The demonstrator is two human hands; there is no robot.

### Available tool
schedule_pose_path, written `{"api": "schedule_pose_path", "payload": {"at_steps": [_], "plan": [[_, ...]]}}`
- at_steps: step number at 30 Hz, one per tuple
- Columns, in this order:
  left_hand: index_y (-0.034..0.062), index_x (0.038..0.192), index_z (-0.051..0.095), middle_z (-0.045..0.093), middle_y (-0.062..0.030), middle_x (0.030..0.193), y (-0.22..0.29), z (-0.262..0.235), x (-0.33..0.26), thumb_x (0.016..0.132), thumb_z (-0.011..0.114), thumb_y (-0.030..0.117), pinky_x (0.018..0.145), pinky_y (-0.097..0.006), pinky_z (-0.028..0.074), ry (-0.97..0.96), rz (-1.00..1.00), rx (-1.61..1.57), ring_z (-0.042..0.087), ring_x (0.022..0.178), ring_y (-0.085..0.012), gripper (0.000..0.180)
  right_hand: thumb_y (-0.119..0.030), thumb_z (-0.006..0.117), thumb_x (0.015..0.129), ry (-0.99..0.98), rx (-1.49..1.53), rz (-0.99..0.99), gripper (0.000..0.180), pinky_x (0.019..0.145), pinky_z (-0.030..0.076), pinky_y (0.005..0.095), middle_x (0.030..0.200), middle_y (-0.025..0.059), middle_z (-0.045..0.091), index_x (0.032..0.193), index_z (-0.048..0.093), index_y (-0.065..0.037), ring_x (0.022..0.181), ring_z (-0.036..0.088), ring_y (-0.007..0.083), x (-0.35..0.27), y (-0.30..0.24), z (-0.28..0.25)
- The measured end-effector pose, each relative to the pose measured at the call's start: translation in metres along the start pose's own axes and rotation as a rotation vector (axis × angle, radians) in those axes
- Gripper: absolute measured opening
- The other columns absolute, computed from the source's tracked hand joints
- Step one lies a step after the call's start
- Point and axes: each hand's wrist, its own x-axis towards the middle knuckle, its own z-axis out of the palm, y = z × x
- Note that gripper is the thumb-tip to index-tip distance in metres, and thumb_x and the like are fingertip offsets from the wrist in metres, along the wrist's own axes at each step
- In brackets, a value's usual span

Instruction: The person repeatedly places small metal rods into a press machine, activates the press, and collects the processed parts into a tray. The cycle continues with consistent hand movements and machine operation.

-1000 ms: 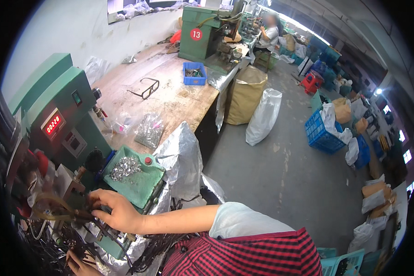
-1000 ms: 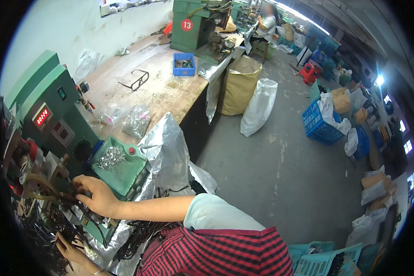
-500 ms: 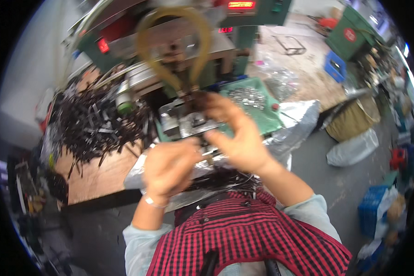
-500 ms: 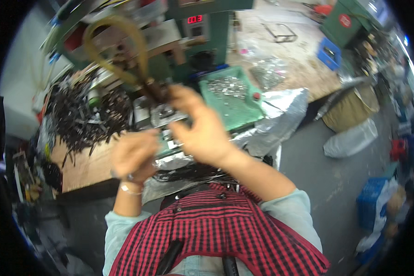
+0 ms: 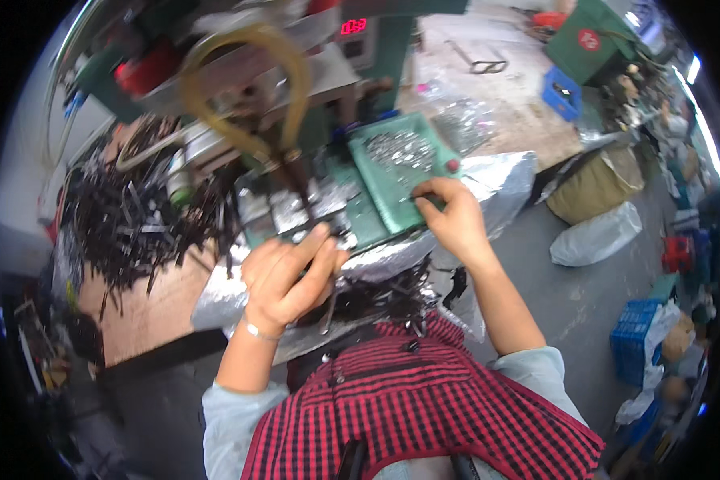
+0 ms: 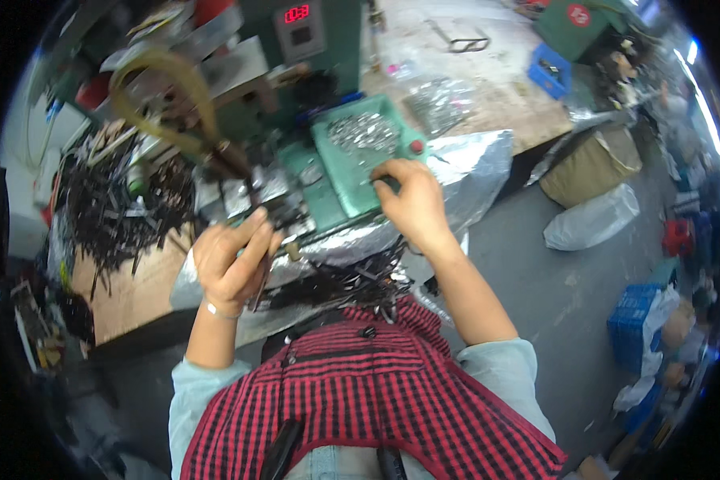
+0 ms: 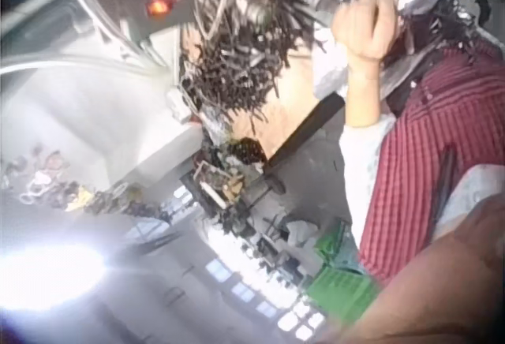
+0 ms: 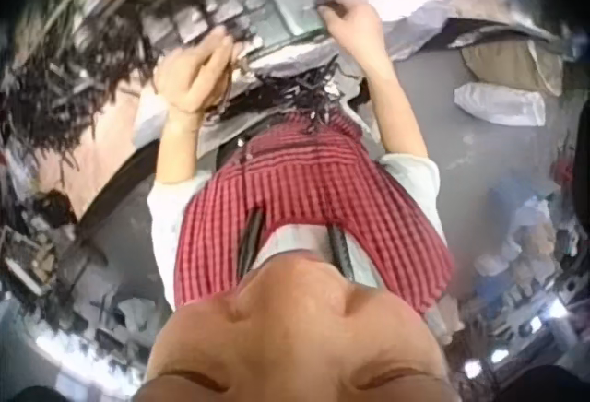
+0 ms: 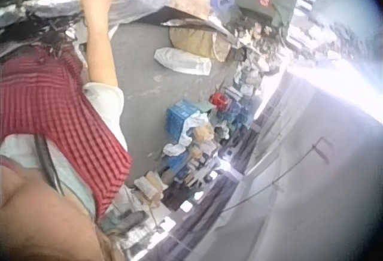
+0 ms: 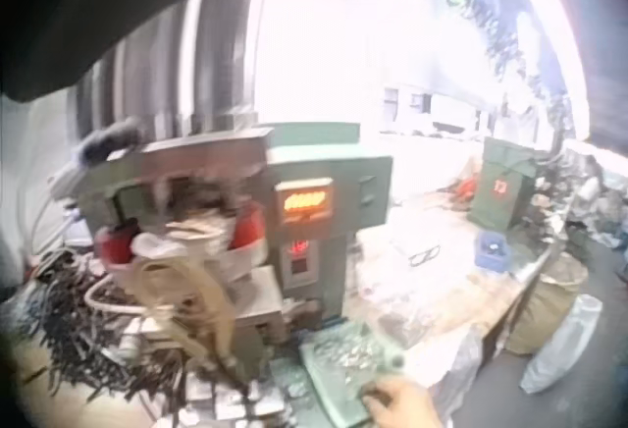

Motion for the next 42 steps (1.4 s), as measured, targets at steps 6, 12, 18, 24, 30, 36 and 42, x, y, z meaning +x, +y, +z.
{"api": "schedule_pose_path", "payload": {"at_steps": [6, 12, 18, 24, 30, 36, 42], "plan": [[0.0060, 0.108, 0.076, 0.075, -0.0131, 0.117, 0.035, -0.023, -0.015, 0.074, 0.086, 0.006, 0.065, -0.030, 0.055, -0.017, -0.332, -0.162, 0.071, 0.076, -0.0209, 0.035, -0.014, 0.077, 0.079, 0.197, -0.357, -0.150, 0.012, 0.081, 0.050, 0.0463, 0.094, 0.0092, 0.065, 0.085, 0.070, -0.007, 0.098, 0.061, 0.0329, -0.012, -0.016, 0.035], [0.0038, 0.103, 0.075, 0.073, -0.0167, 0.102, -0.044, -0.071, -0.050, 0.081, 0.080, 0.014, 0.082, -0.040, 0.055, -0.098, -0.917, 0.115, 0.070, 0.090, -0.0313, 0.025, -0.012, 0.071, 0.081, 0.263, -0.162, -0.097, 0.011, 0.075, 0.052, 0.0502, 0.089, 0.0161, 0.067, 0.091, 0.068, -0.007, 0.085, 0.065, 0.0378, -0.012, 0.010, 0.042], [0.0018, 0.115, 0.072, 0.071, -0.0198, 0.118, -0.149, -0.037, -0.139, 0.091, 0.075, 0.040, 0.084, -0.048, 0.056, -0.707, -1.179, 0.742, 0.069, 0.102, -0.0401, 0.045, -0.005, 0.067, 0.083, 0.501, 0.000, -0.328, 0.021, 0.081, 0.052, 0.0441, 0.095, 0.0117, 0.067, 0.104, 0.071, -0.003, 0.094, 0.063, 0.0327, 0.001, 0.002, 0.062], [-0.0070, 0.095, 0.076, 0.076, -0.0219, 0.085, -0.203, -0.047, -0.150, 0.079, 0.085, 0.015, 0.071, -0.039, 0.053, -0.574, -1.168, 0.118, 0.071, 0.073, -0.0292, 0.028, -0.004, 0.069, 0.080, 0.465, -0.069, -0.275, 0.018, 0.080, 0.051, 0.0422, 0.089, 0.0091, 0.064, 0.098, 0.072, -0.006, 0.091, 0.062, 0.0308, -0.003, -0.002, 0.046], [-0.0058, 0.089, 0.076, 0.074, -0.0248, 0.083, -0.208, -0.085, -0.131, 0.076, 0.087, 0.019, 0.072, -0.044, 0.054, -0.667, -0.941, 0.448, 0.070, 0.073, -0.0388, 0.030, -0.002, 0.068, 0.077, 0.484, 0.006, -0.410, 0.020, 0.080, 0.051, 0.0427, 0.090, 0.0098, 0.065, 0.096, 0.071, -0.005, 0.092, 0.063, 0.0317, 0.030, -0.009, 0.060], [-0.0030, 0.092, 0.077, 0.073, -0.0218, 0.084, -0.193, -0.096, -0.180, 0.094, 0.074, 0.033, 0.068, -0.042, 0.052, -0.530, -1.027, 0.388, 0.070, 0.073, -0.0343, 0.036, -0.001, 0.064, 0.079, 0.503, -0.140, -0.399, 0.021, 0.079, 0.055, 0.0453, 0.091, 0.0148, 0.070, 0.098, 0.072, -0.002, 0.088, 0.068, 0.0342, -0.011, 0.035, 0.037], [0.0005, 0.086, 0.073, 0.064, 0.0035, 0.076, -0.134, -0.092, -0.115, 0.090, 0.081, 0.011, 0.062, -0.021, 0.042, 0.055, -1.153, -0.028, 0.052, 0.067, -0.0043, 0.014, 0.004, 0.070, 0.084, 0.453, 0.011, -0.263, 0.015, 0.082, 0.053, 0.0395, 0.094, 0.0120, 0.074, 0.096, 0.075, -0.002, 0.090, 0.070, 0.0290, -0.028, -0.016, -0.004]]}}
